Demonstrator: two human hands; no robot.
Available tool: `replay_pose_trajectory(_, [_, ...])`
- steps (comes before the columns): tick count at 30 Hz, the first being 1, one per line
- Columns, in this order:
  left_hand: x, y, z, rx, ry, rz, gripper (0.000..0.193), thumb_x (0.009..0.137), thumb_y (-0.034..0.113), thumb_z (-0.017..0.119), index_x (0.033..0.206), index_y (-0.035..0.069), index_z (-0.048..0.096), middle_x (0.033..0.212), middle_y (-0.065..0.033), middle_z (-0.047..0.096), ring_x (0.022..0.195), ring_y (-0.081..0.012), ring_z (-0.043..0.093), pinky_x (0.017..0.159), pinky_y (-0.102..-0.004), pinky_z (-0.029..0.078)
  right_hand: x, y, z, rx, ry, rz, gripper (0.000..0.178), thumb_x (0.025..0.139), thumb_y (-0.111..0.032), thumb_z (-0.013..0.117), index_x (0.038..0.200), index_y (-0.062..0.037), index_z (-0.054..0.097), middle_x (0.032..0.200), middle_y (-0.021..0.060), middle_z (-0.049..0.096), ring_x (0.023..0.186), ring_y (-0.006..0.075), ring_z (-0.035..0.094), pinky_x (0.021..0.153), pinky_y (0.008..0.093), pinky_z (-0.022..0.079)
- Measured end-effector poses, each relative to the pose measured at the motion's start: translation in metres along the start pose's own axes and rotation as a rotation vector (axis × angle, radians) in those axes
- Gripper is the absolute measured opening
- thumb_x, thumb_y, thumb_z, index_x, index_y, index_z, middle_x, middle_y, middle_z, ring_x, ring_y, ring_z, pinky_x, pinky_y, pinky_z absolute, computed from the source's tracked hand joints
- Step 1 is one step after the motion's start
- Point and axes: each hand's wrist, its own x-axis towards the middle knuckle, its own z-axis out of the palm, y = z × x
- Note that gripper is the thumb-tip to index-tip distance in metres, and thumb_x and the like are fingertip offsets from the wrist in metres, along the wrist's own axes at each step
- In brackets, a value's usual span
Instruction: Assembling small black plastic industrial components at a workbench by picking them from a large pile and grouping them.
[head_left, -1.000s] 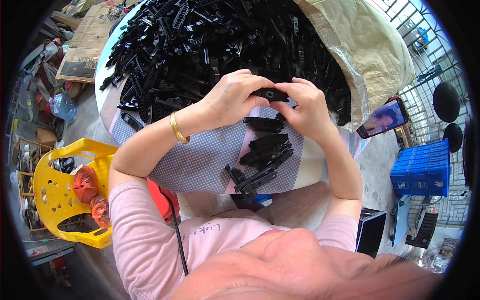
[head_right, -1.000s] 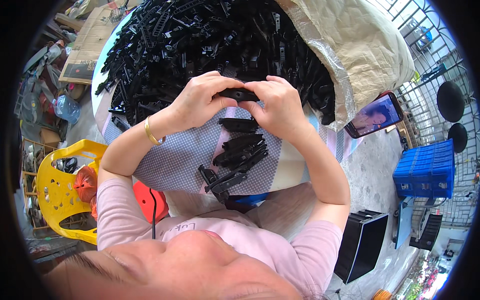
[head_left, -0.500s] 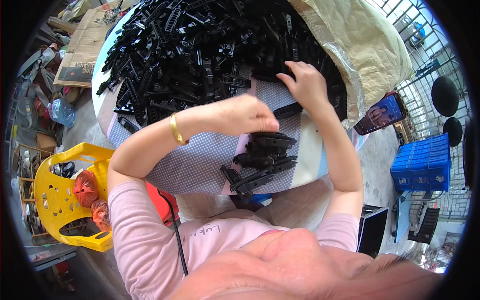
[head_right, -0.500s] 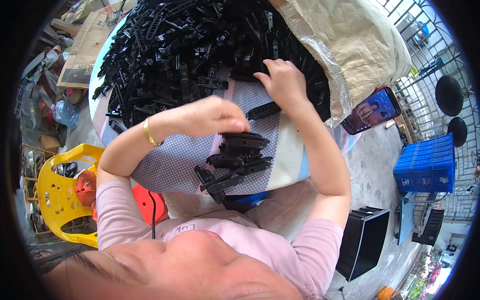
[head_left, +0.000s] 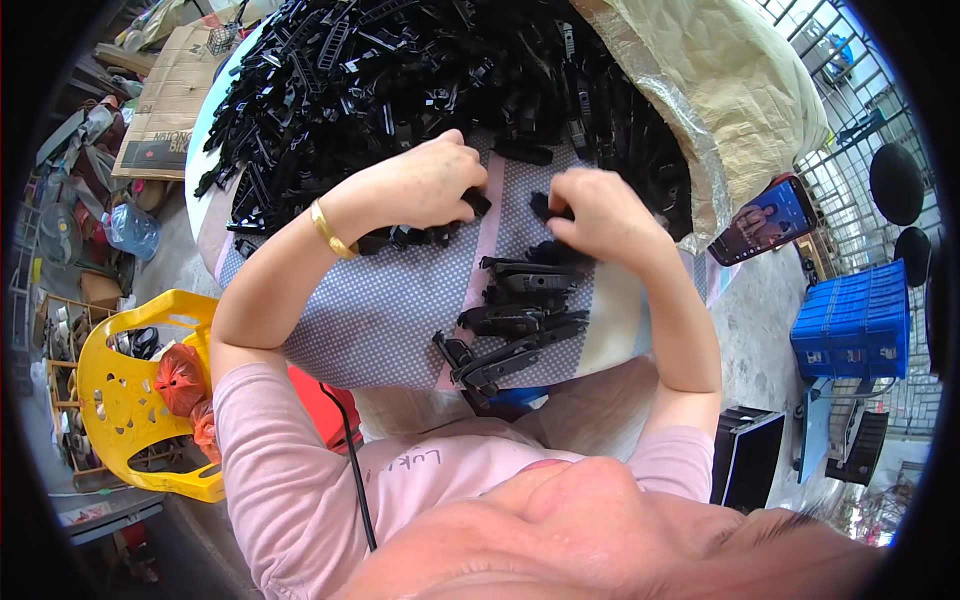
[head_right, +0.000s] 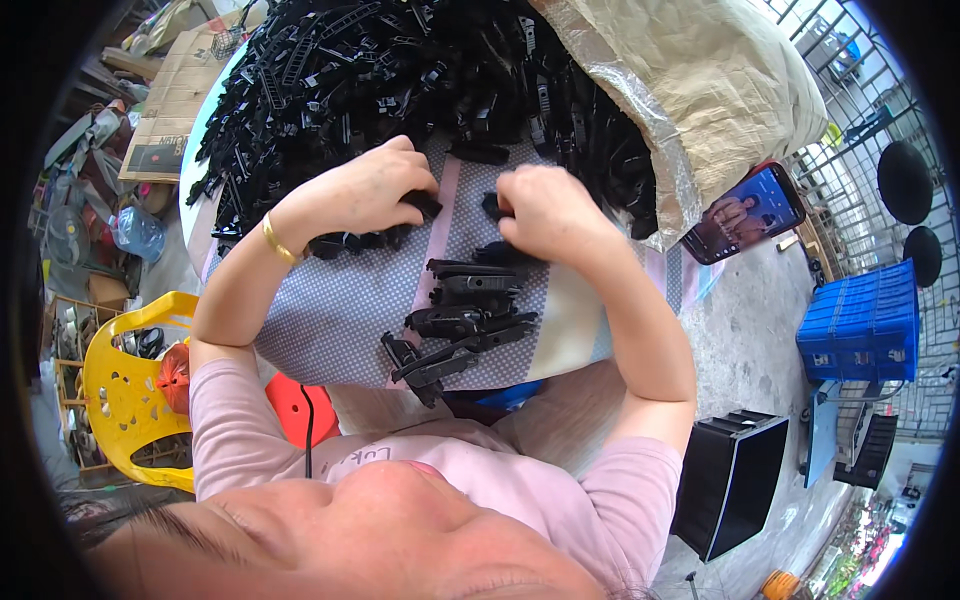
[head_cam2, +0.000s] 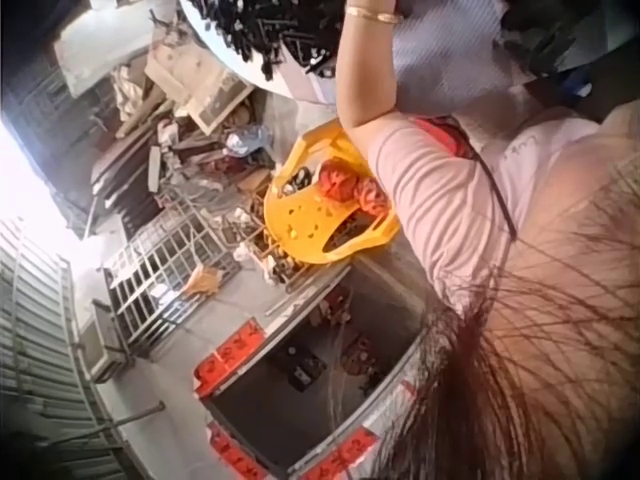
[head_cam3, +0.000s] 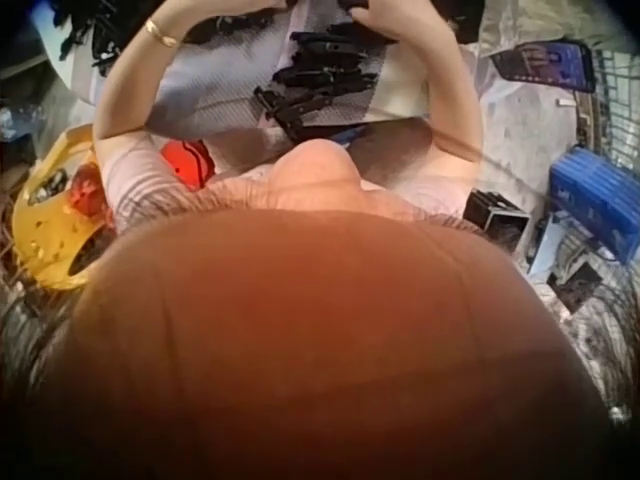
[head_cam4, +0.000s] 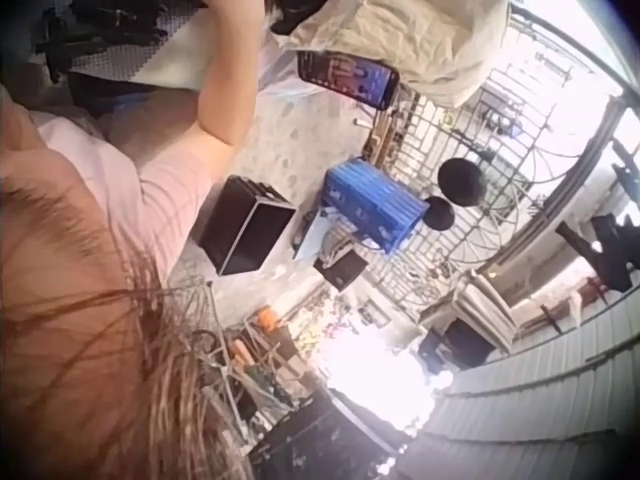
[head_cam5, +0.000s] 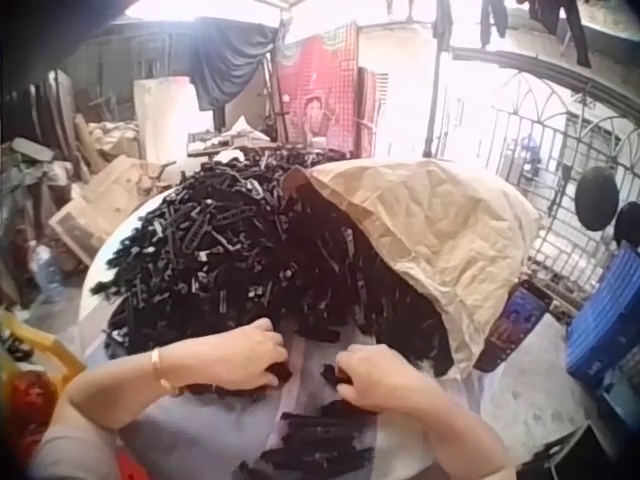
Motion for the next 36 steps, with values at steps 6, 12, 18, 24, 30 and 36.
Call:
replay_pose_trajectory(6, [-0.009,-0.014,-0.001,-0.241,0.46,-0.196,0.024,0.083,0.02,0.063,0.094,-0.001,0.066,0.085,-0.0158,0.065,0.08,-0.0311,0.063,0.073,-0.0354,0.051,-0.008,-0.022,-0.008,0.187,-0.235,-0.135,0.02,0.066,-0.012,0.07,0.076,0.0011,0.058,0.078,0.0153,0.061,0.075,0.031,0.061,0.068,0.0377,0.049])
replay_pose_trajectory(12, [0.016,0.007,0.01,0.192,0.29,-0.452,0.042,0.074,0.034,0.073,0.092,-0.002,0.061,0.087,-0.0157,0.065,0.086,-0.0303,0.064,0.075,-0.0368,0.052,0.002,-0.007,-0.014,0.546,-0.141,0.01,0.038,0.069,-0.011,0.073,0.1,-0.0035,0.054,0.079,0.0037,0.059,0.063,0.0097,0.057,0.056,0.0247,0.047])
replay_pose_trajectory(18, [0.014,-0.003,0.015,-0.22,0.366,-0.268,0.041,0.076,0.015,0.068,0.111,-0.004,0.058,0.089,-0.0162,0.065,0.084,-0.0258,0.064,0.076,-0.0317,0.051,0.014,0.008,-0.003,0.853,0.121,0.135,0.04,0.076,-0.004,0.072,0.112,-0.0013,0.055,0.09,0.0045,0.059,0.076,0.0098,0.061,0.068,0.0218,0.052])
replay_pose_trajectory(24, [0.005,-0.009,0.011,-1.156,0.475,-0.228,0.034,0.084,0.008,0.063,0.116,-0.002,0.058,0.098,-0.0076,0.063,0.087,-0.0134,0.061,0.081,-0.0275,0.051,0.017,-0.006,0.002,1.207,0.454,0.144,0.034,0.076,-0.002,0.073,0.105,0.0013,0.054,0.102,0.0116,0.064,0.089,0.0139,0.061,0.078,0.0266,0.052])
replay_pose_trajectory(30, [0.005,0.003,0.024,-1.638,0.639,-0.172,0.029,0.087,0.005,0.061,0.113,-0.004,0.054,0.093,-0.0078,0.06,0.088,-0.016,0.063,0.084,-0.0278,0.055,0.015,-0.025,0.01,1.009,0.557,0.112,0.034,0.075,-0.003,0.074,0.103,0.0011,0.055,0.102,0.0113,0.064,0.09,0.0138,0.061,0.08,0.0247,0.05])
replay_pose_trajectory(36, [0.004,0.018,0.02,-1.593,0.685,-0.338,0.03,0.088,0.005,0.057,0.116,-0.006,0.052,0.095,-0.009,0.061,0.09,-0.0162,0.063,0.084,-0.0279,0.054,0.018,-0.023,0.022,0.731,0.615,0.081,0.031,0.075,-0.004,0.075,0.099,0.0021,0.057,0.1,0.0108,0.064,0.09,0.0149,0.062,0.08,0.0257,0.05])
